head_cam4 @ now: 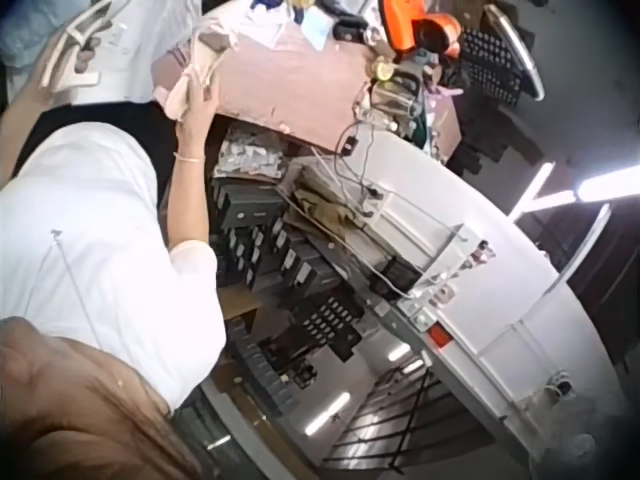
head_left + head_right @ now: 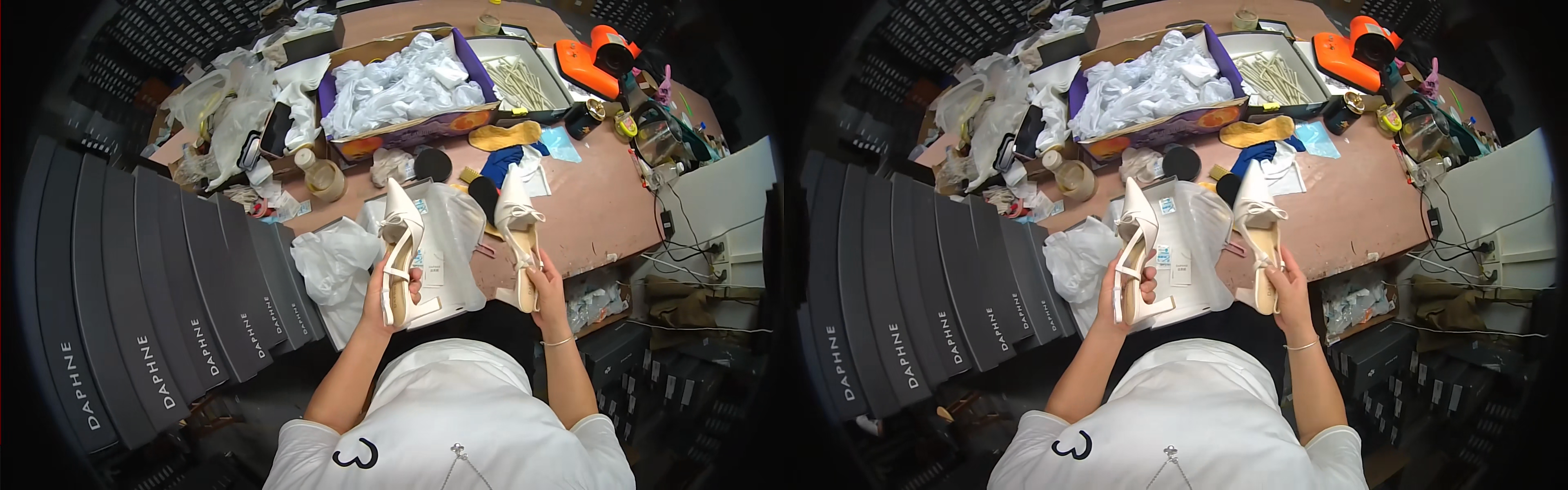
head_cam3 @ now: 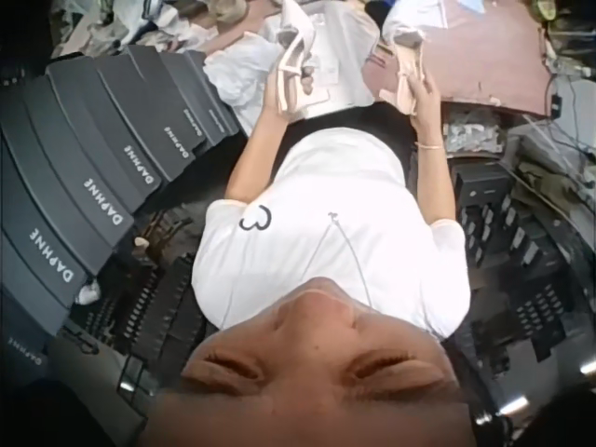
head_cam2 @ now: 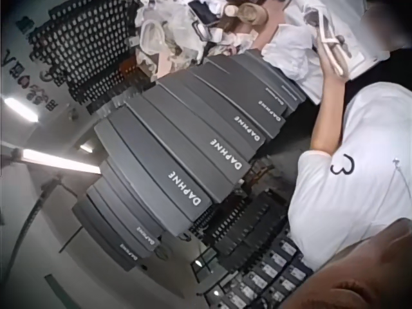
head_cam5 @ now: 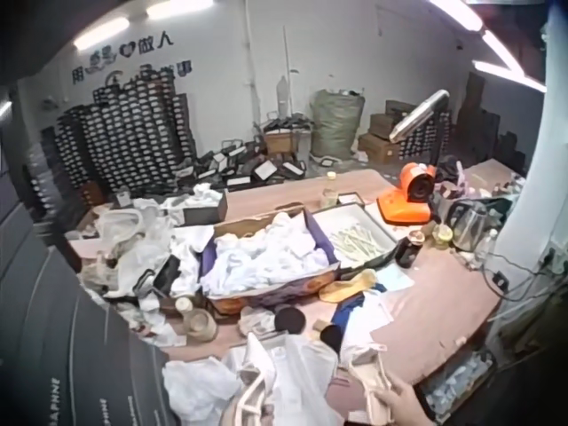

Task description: Packing a pair of high-heeled shoes into a box with protective paper.

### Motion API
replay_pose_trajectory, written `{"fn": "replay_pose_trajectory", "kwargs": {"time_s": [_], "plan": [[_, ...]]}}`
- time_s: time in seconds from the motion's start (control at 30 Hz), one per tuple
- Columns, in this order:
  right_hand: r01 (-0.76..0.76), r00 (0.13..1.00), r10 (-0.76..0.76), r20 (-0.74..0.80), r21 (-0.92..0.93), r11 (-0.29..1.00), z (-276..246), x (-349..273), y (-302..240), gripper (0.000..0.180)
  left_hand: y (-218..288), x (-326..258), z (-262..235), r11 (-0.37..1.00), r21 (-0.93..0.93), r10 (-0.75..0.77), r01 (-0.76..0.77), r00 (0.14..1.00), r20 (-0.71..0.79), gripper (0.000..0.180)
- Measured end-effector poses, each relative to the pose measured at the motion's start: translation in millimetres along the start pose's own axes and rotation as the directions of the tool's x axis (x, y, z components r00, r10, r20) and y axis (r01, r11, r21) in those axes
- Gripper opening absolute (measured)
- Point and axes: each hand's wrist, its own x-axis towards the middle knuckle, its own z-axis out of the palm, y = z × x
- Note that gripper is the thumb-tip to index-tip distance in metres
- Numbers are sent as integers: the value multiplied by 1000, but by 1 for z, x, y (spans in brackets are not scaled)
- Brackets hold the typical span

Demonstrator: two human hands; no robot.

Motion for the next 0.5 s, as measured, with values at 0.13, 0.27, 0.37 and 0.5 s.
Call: {"fn": "replay_pose_trajectory", "kwargs": {"time_s": [0.13, 0.27, 0.37, 0.5], "plan": [[-213, 930, 137, 341, 197, 957, 54, -12, 1, 61, 0, -19, 3, 986, -146, -63, 87, 985, 158, 68], [-354, 836, 217, 504, 193, 915, 76, -9, 20, 58, -1, -37, -4, 964, -236, -62, 124, 965, 255, 66], [-302, 877, 220, 428, 133, 944, 93, -15, 15, 56, -1, -42, -17, 961, -256, -39, 108, 964, 262, 68], [-281, 858, 186, 478, 135, 950, 92, -13, 28, 64, 1, -49, -22, 956, -275, -23, 101, 961, 276, 71]]}}
